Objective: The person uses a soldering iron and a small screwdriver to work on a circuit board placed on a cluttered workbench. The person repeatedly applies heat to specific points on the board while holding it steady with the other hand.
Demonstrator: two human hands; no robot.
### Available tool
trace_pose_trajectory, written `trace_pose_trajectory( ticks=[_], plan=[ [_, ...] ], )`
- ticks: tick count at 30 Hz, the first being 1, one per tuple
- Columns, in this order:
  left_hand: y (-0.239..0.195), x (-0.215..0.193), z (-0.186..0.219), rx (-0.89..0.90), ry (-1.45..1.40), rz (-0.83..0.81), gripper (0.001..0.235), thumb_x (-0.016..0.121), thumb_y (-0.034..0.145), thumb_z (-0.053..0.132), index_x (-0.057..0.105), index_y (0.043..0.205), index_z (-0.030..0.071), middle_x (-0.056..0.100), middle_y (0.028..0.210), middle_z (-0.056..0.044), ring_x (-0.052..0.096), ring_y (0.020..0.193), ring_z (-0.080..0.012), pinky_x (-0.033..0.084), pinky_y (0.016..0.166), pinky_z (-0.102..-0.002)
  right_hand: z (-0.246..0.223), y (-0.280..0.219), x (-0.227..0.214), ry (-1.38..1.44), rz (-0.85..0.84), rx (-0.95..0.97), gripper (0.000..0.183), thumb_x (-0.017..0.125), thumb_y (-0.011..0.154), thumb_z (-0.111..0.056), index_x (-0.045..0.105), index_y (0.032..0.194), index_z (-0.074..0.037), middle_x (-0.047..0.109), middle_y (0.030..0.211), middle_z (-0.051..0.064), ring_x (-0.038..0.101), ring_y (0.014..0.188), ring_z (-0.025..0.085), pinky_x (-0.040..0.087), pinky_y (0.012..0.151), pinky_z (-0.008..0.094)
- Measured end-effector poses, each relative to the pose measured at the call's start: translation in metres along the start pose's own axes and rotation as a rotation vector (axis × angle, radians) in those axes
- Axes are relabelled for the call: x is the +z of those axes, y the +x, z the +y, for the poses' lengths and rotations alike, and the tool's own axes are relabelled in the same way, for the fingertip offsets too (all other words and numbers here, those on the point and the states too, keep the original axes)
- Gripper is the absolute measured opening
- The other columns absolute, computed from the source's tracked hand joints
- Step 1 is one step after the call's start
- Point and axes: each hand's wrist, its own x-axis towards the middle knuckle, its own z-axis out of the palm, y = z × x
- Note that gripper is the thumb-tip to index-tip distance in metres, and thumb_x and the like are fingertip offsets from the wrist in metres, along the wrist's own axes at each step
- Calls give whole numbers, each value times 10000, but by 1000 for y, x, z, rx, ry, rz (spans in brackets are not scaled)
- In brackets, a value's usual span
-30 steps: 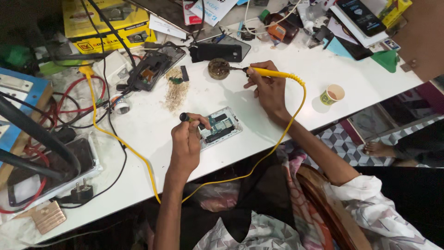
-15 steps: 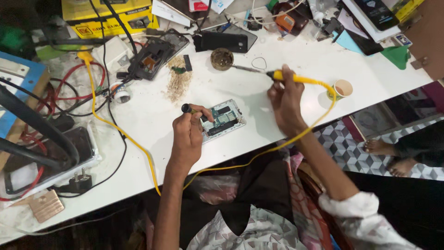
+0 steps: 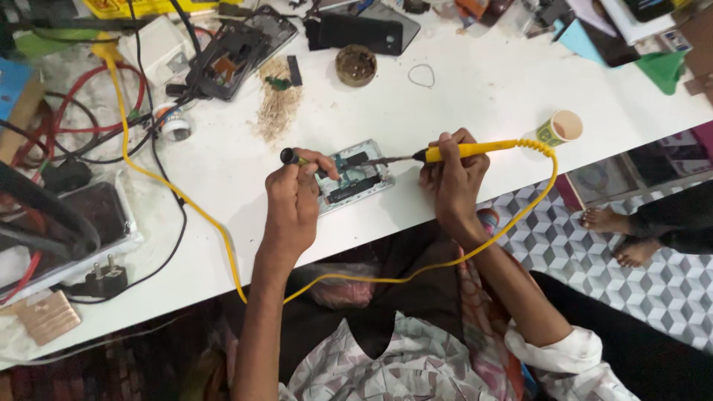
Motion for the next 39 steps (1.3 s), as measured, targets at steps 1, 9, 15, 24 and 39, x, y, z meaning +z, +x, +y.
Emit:
trace_pose_trajectory(
  ticks=[1,9,15,24,39],
  plan=[
    [0,0,0,1,-3,1,280,402,1143,176,577,1033,-12,701,908,-46,392,551,-26,346,504,-224,0,-1,0,-20,6,11,293,575,1069,-203,523,825,-47,520,621,28,415,446,91,444,449,271],
    [2,1,2,-17,2,-3,281,392,1140,187,563,1042,-12,697,913,-45,388,540,-26,350,497,-224,0,2,1,2,-34,-14,299,588,1081,-229,542,865,-26,487,611,29,412,441,101,435,451,280],
    [0,1,2,-11,4,-15,302,393,1148,194,582,1032,-11,692,887,-48,378,532,-30,338,490,-227,-1,-1,1,-42,-17,-8,307,581,1077,-238,544,861,-24,483,587,34,431,425,110,424,436,273],
    [0,1,0,32,24,-21,285,389,1145,173,564,1016,-11,697,886,-53,377,532,-28,334,489,-229,-5,-3,1,-71,-31,-21,300,557,1089,-227,542,870,-23,503,608,39,480,455,120,417,444,265],
    [-1,1,2,99,9,-8,302,368,1152,193,522,1008,-24,697,917,-59,421,560,-39,386,530,-240,-1,0,0,-49,-14,9,283,573,1061,-219,556,847,-34,498,590,31,473,436,115,415,429,263]
  ],
)
